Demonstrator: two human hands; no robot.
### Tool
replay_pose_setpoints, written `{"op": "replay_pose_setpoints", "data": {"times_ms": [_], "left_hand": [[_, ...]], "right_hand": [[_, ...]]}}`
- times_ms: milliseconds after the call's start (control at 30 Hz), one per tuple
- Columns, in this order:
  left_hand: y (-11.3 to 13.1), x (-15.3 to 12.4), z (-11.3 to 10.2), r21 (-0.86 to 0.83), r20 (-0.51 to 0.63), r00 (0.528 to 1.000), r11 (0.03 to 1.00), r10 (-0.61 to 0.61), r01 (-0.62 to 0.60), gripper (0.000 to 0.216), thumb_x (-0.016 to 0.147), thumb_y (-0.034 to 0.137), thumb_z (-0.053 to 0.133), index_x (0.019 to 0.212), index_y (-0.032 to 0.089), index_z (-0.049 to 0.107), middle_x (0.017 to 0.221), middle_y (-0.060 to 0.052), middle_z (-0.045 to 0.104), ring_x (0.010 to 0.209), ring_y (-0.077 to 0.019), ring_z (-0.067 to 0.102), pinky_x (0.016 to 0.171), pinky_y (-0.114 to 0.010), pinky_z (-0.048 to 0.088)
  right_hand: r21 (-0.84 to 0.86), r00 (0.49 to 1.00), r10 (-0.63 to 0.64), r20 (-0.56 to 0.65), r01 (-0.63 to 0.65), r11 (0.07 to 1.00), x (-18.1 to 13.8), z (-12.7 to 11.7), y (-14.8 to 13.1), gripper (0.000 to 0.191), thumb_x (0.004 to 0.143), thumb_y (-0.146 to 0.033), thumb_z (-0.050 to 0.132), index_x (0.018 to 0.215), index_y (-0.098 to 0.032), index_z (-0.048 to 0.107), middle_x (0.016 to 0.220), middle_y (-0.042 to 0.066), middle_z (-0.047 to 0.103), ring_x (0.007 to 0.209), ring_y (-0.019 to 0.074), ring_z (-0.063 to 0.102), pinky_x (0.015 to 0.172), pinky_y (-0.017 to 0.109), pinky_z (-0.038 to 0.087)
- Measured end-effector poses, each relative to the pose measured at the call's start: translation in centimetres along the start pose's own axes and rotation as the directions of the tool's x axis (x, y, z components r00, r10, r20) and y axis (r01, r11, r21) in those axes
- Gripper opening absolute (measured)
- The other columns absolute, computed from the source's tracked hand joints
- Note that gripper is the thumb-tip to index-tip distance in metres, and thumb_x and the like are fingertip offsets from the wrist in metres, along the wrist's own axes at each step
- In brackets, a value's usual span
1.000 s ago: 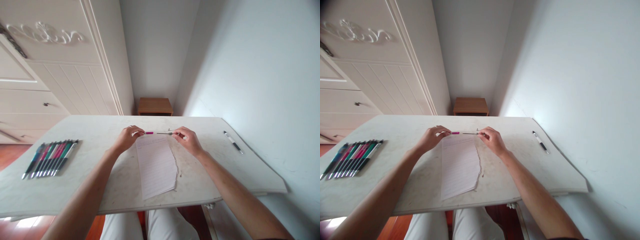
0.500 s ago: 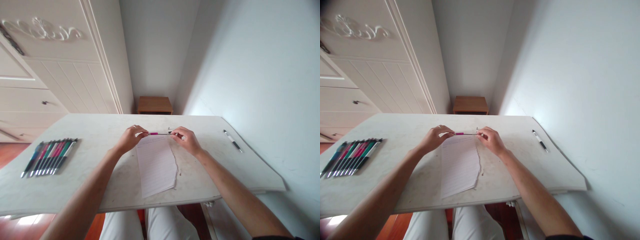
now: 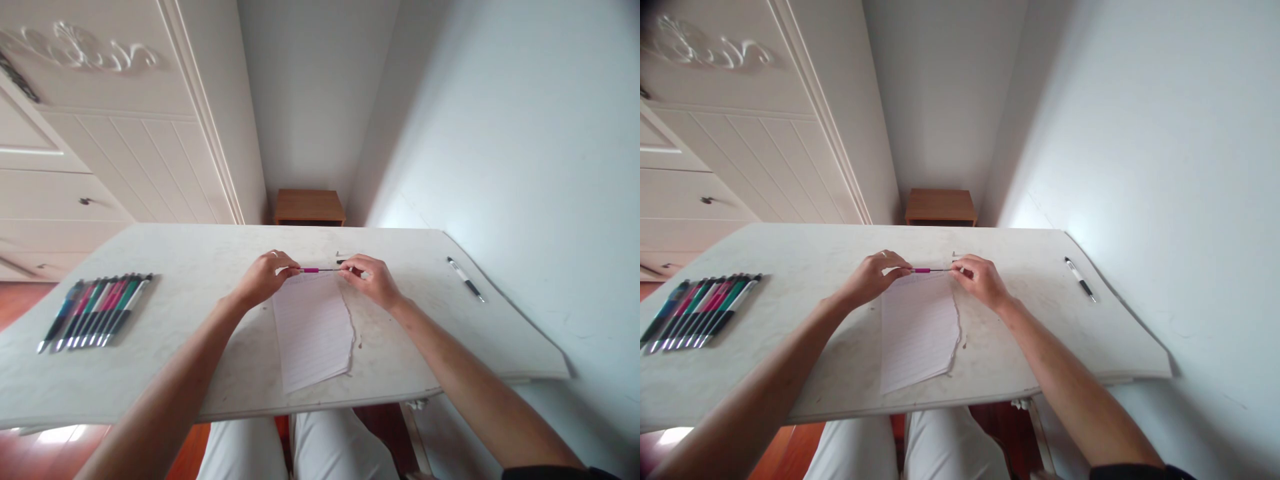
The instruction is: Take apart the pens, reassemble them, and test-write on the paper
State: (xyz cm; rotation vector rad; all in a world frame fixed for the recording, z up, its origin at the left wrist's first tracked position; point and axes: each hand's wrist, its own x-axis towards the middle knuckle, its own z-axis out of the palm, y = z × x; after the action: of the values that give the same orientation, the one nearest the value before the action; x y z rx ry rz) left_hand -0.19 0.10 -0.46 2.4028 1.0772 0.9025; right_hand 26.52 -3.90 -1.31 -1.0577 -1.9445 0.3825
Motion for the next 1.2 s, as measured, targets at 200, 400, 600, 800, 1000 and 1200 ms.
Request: {"op": "replay_pose_setpoints", "data": {"times_ms": [200, 400, 600, 800, 1000, 1200], "left_hand": [[0.0, 0.0, 0.0, -0.022, 0.021, 1.0, 1.0, -0.018, 0.018, 0.019, 0.087, 0.033, 0.059, 0.088, 0.022, 0.075, 0.09, -0.005, 0.075, 0.09, -0.0222, 0.065, 0.088, -0.036, 0.05], [0.3, 0.0, -0.1, -0.06, 0.004, 0.999, 0.997, -0.047, 0.048, 0.021, 0.087, 0.034, 0.058, 0.087, 0.022, 0.075, 0.09, -0.004, 0.075, 0.088, -0.0216, 0.066, 0.086, -0.035, 0.051], [0.1, 0.0, 0.4, -0.066, 0.01, 0.999, 0.997, -0.032, 0.032, 0.02, 0.086, 0.032, 0.058, 0.085, 0.023, 0.077, 0.087, -0.004, 0.075, 0.086, -0.0218, 0.066, 0.085, -0.035, 0.052], [0.0, -0.1, 0.8, -0.07, 0.043, 0.999, 0.997, -0.033, 0.036, 0.021, 0.086, 0.03, 0.058, 0.085, 0.022, 0.077, 0.086, -0.005, 0.075, 0.087, -0.0216, 0.066, 0.084, -0.033, 0.051], [0.1, -0.1, 1.0, -0.023, 0.05, 0.999, 1.0, -0.006, 0.007, 0.019, 0.085, 0.025, 0.059, 0.085, 0.023, 0.078, 0.085, -0.004, 0.074, 0.086, -0.0216, 0.065, 0.083, -0.033, 0.05], [-0.3, -0.1, 1.4, -0.028, 0.016, 1.0, 0.999, 0.02, -0.02, 0.018, 0.086, 0.022, 0.059, 0.085, 0.019, 0.077, 0.085, -0.005, 0.074, 0.085, -0.0212, 0.065, 0.082, -0.032, 0.049]], "right_hand": [[0.035, 0.999, 0.042, -0.013, -0.042, 0.998, 0.0, 0.0, -0.1, 0.021, 0.089, -0.037, 0.064, 0.081, -0.019, 0.07, 0.078, 0.005, 0.068, 0.063, 0.0148, 0.061, 0.059, 0.027, 0.049], [0.036, 0.999, 0.045, -0.017, -0.044, 0.998, 0.0, 0.1, 0.0, 0.02, 0.088, -0.036, 0.064, 0.079, -0.019, 0.07, 0.076, 0.004, 0.068, 0.061, 0.0138, 0.059, 0.058, 0.027, 0.048], [0.022, 1.0, 0.025, 0.016, -0.025, 0.999, -0.1, 0.2, 0.2, 0.018, 0.088, -0.034, 0.063, 0.079, -0.019, 0.069, 0.075, 0.004, 0.066, 0.06, 0.0134, 0.056, 0.058, 0.027, 0.047], [0.025, 0.999, 0.03, 0.043, -0.031, 0.999, -0.2, 0.3, 0.3, 0.017, 0.088, -0.032, 0.062, 0.079, -0.019, 0.07, 0.077, 0.005, 0.068, 0.062, 0.0143, 0.058, 0.059, 0.027, 0.046], [0.034, 0.997, 0.043, 0.062, -0.045, 0.998, -0.3, 0.6, 0.4, 0.014, 0.087, -0.029, 0.064, 0.08, -0.02, 0.072, 0.079, 0.005, 0.07, 0.066, 0.016, 0.061, 0.059, 0.027, 0.046], [0.02, 0.994, 0.078, 0.071, -0.08, 0.997, -0.4, 0.6, 0.4, 0.018, 0.088, -0.032, 0.064, 0.078, -0.019, 0.073, 0.074, 0.003, 0.069, 0.058, 0.0132, 0.059, 0.057, 0.025, 0.045]]}}
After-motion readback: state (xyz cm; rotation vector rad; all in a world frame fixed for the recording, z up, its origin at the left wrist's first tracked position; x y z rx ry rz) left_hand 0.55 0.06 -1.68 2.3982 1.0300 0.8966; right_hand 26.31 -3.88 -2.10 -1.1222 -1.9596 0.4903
